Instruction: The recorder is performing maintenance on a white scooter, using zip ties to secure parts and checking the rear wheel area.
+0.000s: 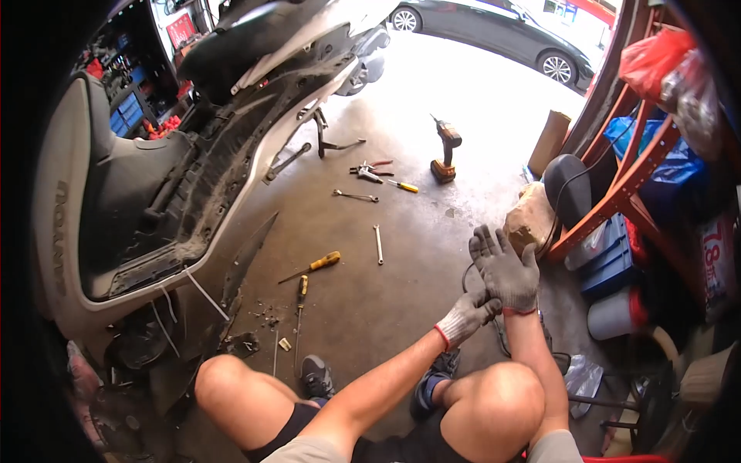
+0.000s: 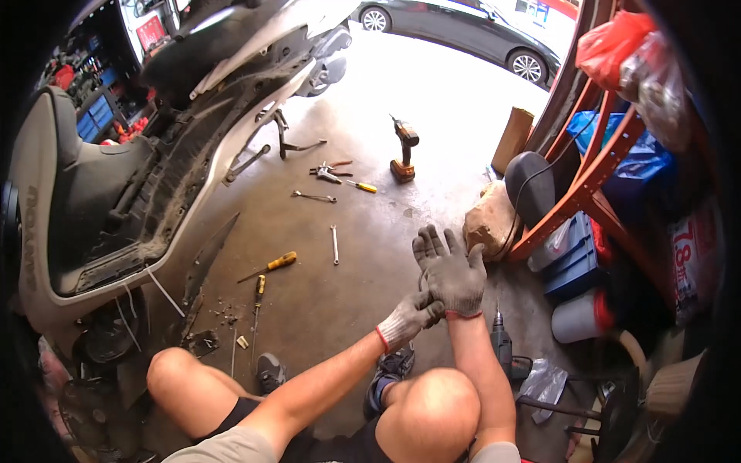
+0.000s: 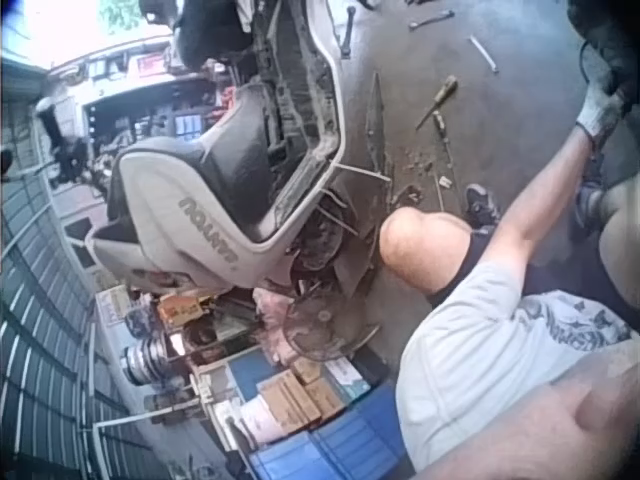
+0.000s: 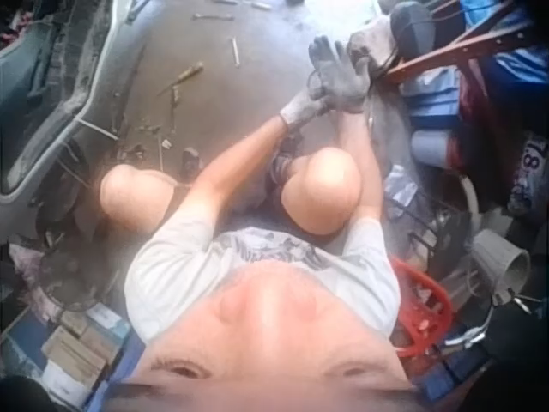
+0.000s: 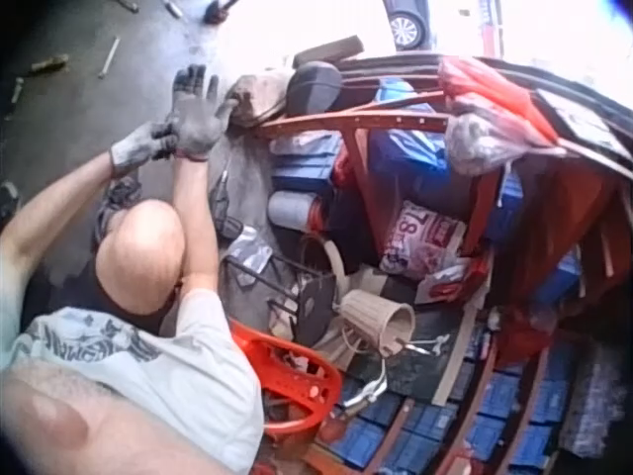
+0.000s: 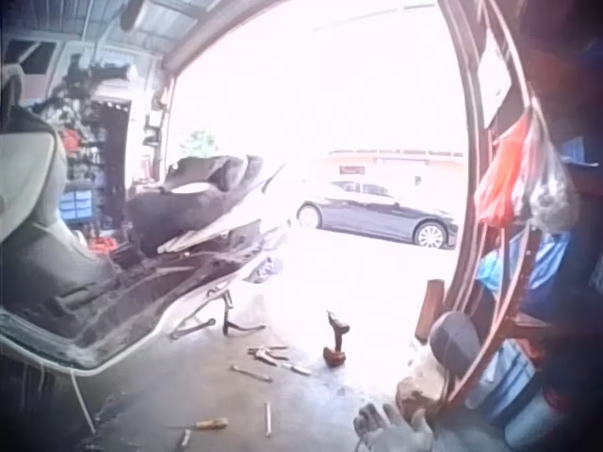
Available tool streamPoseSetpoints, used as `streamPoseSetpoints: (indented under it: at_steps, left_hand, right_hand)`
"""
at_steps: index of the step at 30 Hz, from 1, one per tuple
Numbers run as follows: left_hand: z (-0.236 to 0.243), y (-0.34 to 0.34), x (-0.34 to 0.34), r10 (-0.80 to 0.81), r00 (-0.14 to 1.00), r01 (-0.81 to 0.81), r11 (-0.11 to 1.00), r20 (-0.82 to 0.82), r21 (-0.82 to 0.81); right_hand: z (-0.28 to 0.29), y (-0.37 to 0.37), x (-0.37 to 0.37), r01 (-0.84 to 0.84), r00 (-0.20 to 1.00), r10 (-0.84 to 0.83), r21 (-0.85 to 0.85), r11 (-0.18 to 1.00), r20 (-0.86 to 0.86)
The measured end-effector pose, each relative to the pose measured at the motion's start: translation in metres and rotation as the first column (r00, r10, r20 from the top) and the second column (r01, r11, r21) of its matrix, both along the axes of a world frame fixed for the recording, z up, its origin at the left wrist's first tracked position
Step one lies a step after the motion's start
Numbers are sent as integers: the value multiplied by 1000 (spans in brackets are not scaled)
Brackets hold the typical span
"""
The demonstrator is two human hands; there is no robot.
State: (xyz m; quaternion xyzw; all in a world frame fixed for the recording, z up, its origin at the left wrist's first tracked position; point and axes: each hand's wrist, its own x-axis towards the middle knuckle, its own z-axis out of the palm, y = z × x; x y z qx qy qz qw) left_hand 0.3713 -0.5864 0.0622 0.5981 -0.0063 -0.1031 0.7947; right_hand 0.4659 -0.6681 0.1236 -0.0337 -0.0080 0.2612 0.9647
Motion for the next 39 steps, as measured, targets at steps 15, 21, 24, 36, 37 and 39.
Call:
streamPoseSetpoints:
  at_steps: [15, 21, 24, 36, 37, 39]
  left_hand:
    - [-173, 146, 51, 415, 907, -201, 563, -64, 802]
    - [-209, 234, 100, 196, 971, -151, 55, 137, 987]
    - [-215, 242, 110, 184, 978, -111, 52, 100, 992]
    - [-228, 246, 106, 169, 985, -44, 60, 34, 997]
    - [-226, 246, 105, 162, 987, -10, 84, -3, 996]
    - [-230, 248, 101, 176, 983, -53, 22, 48, 998]
  right_hand:
    - [-126, 132, 274, 725, 688, 645, -339, -600, 332]
    - [-79, 229, 429, 804, 586, 733, -129, -581, 346]
    - [-97, 254, 491, 886, 459, 862, -183, -427, 213]
    - [-90, 168, 338, 715, 625, 777, -453, -532, 73]
    - [-94, 148, 304, 736, 626, 768, -430, -523, 138]
    - [-84, 121, 227, 627, 727, 682, -333, -704, -73]
